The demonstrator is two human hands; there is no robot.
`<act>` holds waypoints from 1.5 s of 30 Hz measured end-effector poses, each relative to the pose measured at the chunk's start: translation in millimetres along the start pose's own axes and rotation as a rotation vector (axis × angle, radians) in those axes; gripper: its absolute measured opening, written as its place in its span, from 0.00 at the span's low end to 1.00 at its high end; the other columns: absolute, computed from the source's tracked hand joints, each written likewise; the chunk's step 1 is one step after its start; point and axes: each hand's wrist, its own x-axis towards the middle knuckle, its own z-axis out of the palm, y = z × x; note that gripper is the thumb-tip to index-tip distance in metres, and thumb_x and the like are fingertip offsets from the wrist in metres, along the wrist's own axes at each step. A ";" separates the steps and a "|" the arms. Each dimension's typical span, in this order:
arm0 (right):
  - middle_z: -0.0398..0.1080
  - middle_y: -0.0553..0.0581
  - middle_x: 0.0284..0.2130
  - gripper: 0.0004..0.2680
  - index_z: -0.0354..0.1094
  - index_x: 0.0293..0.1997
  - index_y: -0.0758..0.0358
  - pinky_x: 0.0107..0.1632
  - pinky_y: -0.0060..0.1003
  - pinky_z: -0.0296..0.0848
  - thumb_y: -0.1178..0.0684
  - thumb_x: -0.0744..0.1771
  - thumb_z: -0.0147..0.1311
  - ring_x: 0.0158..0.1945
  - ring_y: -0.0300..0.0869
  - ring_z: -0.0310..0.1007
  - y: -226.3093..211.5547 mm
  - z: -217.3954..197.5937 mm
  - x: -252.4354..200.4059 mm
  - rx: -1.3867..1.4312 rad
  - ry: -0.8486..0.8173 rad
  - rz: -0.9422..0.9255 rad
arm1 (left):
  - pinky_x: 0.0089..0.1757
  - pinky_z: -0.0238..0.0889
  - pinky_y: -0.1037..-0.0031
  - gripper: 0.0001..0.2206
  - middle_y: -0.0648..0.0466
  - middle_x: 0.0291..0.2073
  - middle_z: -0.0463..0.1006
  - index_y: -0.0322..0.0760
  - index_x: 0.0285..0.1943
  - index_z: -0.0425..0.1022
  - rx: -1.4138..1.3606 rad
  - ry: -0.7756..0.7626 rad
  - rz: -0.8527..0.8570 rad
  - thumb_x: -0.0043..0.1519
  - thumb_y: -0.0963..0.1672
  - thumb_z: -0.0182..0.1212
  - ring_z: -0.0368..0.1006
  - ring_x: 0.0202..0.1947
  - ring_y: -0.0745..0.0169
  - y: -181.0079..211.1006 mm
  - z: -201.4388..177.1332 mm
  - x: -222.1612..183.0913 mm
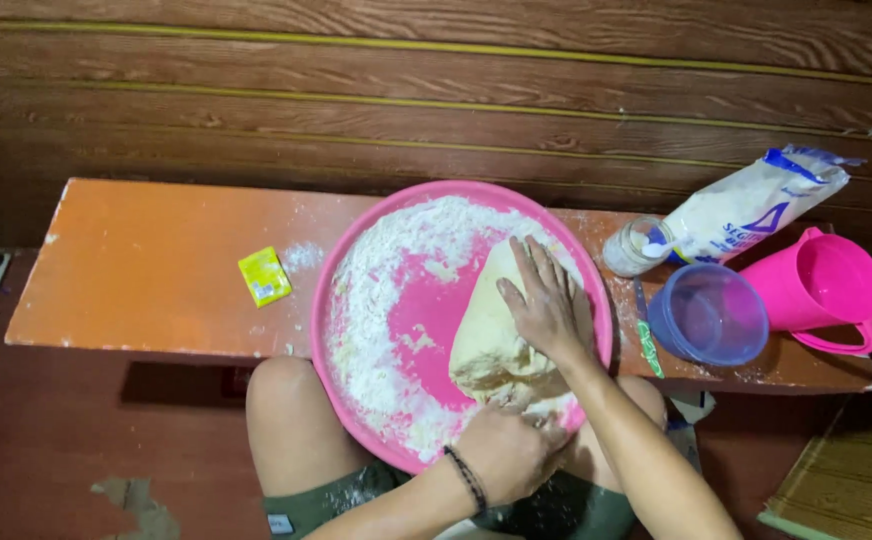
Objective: The person is kneading a large piece of dough in a pink bowl filled with flour on a low wooden table.
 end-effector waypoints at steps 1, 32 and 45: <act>0.40 0.58 0.77 0.25 0.41 0.78 0.47 0.72 0.64 0.37 0.37 0.69 0.37 0.78 0.56 0.36 7.5 7.2 4.7 0.003 -0.001 0.004 | 0.32 0.64 0.56 0.13 0.44 0.35 0.80 0.37 0.49 0.80 -0.002 -0.005 0.000 0.67 0.48 0.54 0.72 0.31 0.39 -14.8 -2.5 11.1; 0.55 0.57 0.69 0.21 0.53 0.72 0.49 0.67 0.53 0.57 0.38 0.70 0.37 0.68 0.53 0.56 -17.6 -49.6 57.0 0.203 -0.072 0.386 | 0.49 0.57 0.50 0.20 0.37 0.56 0.71 0.44 0.63 0.74 -0.391 0.207 -0.421 0.64 0.50 0.47 0.60 0.52 0.31 -85.3 24.4 3.8; 0.64 0.71 0.64 0.31 0.60 0.71 0.58 0.69 0.57 0.58 0.28 0.65 0.51 0.70 0.62 0.59 -51.2 -52.7 -21.4 0.302 -0.090 0.671 | 0.67 0.47 0.49 0.49 0.31 0.70 0.61 0.29 0.75 0.53 -0.948 0.267 -1.244 0.62 0.70 0.30 0.56 0.71 0.32 -236.7 80.6 85.7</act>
